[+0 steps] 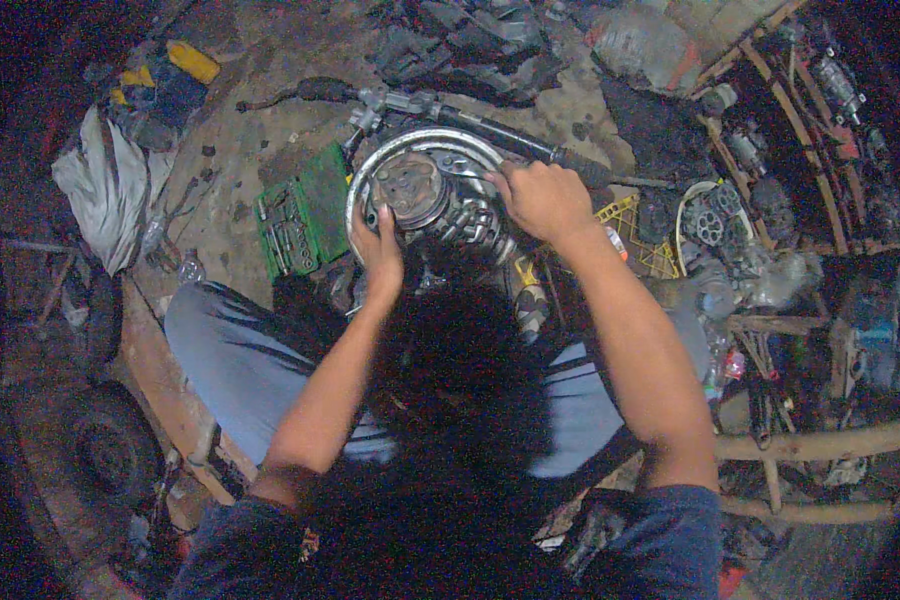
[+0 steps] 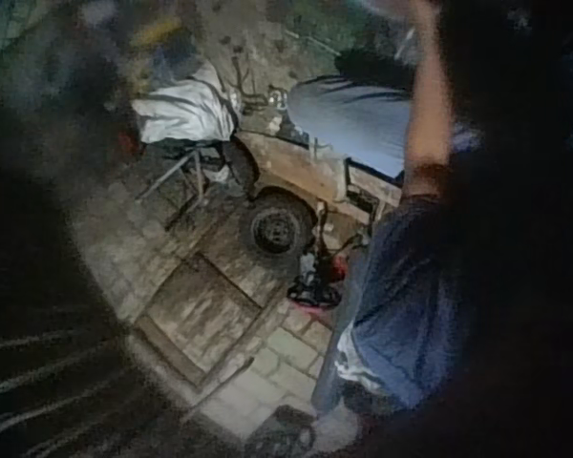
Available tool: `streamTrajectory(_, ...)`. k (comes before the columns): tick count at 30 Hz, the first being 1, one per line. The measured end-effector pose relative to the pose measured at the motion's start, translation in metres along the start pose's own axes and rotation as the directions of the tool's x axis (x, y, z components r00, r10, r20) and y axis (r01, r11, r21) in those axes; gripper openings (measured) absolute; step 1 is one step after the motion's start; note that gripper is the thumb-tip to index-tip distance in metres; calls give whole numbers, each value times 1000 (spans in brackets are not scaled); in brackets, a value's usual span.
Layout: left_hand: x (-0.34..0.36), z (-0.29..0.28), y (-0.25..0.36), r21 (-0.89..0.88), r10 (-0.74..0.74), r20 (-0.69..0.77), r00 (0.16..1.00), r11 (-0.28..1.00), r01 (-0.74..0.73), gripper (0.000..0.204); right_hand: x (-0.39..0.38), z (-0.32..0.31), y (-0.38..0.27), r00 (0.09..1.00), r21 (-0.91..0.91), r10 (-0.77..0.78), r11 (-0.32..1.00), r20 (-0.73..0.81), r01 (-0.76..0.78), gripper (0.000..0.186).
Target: The person selects tools from a green toolbox and uses a socket wrench to tighten bolts on a circular mechanical part, likely a brake drum assembly. The person works while sitting on the floor in a cluttered workshop.
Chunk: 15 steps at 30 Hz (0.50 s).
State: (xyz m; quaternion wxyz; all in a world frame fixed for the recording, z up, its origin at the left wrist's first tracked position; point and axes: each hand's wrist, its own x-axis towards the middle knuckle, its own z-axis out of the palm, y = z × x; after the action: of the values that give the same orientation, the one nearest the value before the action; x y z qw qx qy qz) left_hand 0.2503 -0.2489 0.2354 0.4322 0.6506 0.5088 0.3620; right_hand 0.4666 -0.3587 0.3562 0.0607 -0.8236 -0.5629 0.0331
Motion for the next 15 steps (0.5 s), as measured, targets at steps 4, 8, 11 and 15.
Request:
streamTrajectory(4, 30, 8, 45, 124, 238, -45, 970, 965, -231, 67, 8, -5, 2, 999, 4, -43, 999, 8, 43, 45)
streamTrajectory(8, 34, 17, 51, 201, 312, -51, 949, 934, -296, 51, 12, -4, 8, 996, -5, -84, 996, -34, 84, 51)
streamTrajectory(11, 33, 19, 52, 220, 334, -77, 939, 925, -311, 42, 19, -12, 12, 999, -30, -52, 998, 10, 52, 59)
streamTrajectory(15, 36, 13, 48, 200, 322, -18, 946, 929, -312, 46, 24, -21, 10, 999, -27, -22, 999, 43, 24, 67)
